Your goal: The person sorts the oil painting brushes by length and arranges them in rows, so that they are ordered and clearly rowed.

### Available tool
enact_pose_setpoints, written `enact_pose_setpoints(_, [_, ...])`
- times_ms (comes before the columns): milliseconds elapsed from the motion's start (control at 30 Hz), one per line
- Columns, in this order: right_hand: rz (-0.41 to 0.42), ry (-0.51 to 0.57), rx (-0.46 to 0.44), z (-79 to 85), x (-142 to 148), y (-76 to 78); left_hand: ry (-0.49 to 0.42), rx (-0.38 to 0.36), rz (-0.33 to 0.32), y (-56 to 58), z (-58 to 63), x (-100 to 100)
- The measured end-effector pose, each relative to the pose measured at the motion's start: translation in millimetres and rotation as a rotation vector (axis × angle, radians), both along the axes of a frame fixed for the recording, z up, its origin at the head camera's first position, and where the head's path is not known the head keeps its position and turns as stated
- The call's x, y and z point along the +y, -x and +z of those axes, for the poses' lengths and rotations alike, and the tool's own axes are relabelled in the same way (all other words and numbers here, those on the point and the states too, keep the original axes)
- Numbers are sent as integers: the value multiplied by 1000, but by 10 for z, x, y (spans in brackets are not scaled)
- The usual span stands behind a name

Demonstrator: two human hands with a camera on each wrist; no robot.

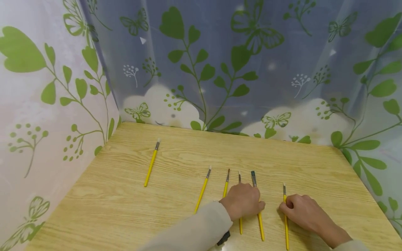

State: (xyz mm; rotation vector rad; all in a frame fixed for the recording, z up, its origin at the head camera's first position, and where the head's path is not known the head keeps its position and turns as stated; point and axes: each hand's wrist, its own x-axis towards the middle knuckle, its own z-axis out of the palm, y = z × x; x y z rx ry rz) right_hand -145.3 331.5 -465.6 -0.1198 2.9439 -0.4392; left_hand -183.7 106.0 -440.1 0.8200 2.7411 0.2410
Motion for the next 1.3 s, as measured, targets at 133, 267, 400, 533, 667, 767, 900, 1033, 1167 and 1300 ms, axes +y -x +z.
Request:
enact_pose_setpoints(133, [2,-1,7,-7,3,-2,26,17,0,-4,-48,26])
enact_pose_setpoints(267, [4,-2,19,-18,14,-14,6,15,-11,-6,-86,23])
enact_pose_setpoints(400, [3,-5,26,-27,19,-23,8,5,0,-16,-102,44])
enact_pose_setpoints(533, [2,-3,22,-29,16,-28,26,-5,18,-23,-102,63])
enact_pose_setpoints(667, [5,6,15,-25,17,-25,9,12,-1,-4,-98,21])
enact_pose_setpoints(767, [4,11,13,-22,18,-20,-16,42,-37,38,-75,-47])
enact_pose_setpoints(900, [2,4,16,-22,16,-15,-38,52,-66,120,-2,-169])
enact_pose_setpoints(1033, [4,5,9,-26,17,-12,-35,64,-56,212,79,-330])
enact_pose_setpoints(1167, [3,7,4,-26,19,-4,-32,95,-44,332,132,-534])
enact_pose_setpoints(1300, [-1,4,3,-24,17,4,-10,121,-19,470,143,-763])
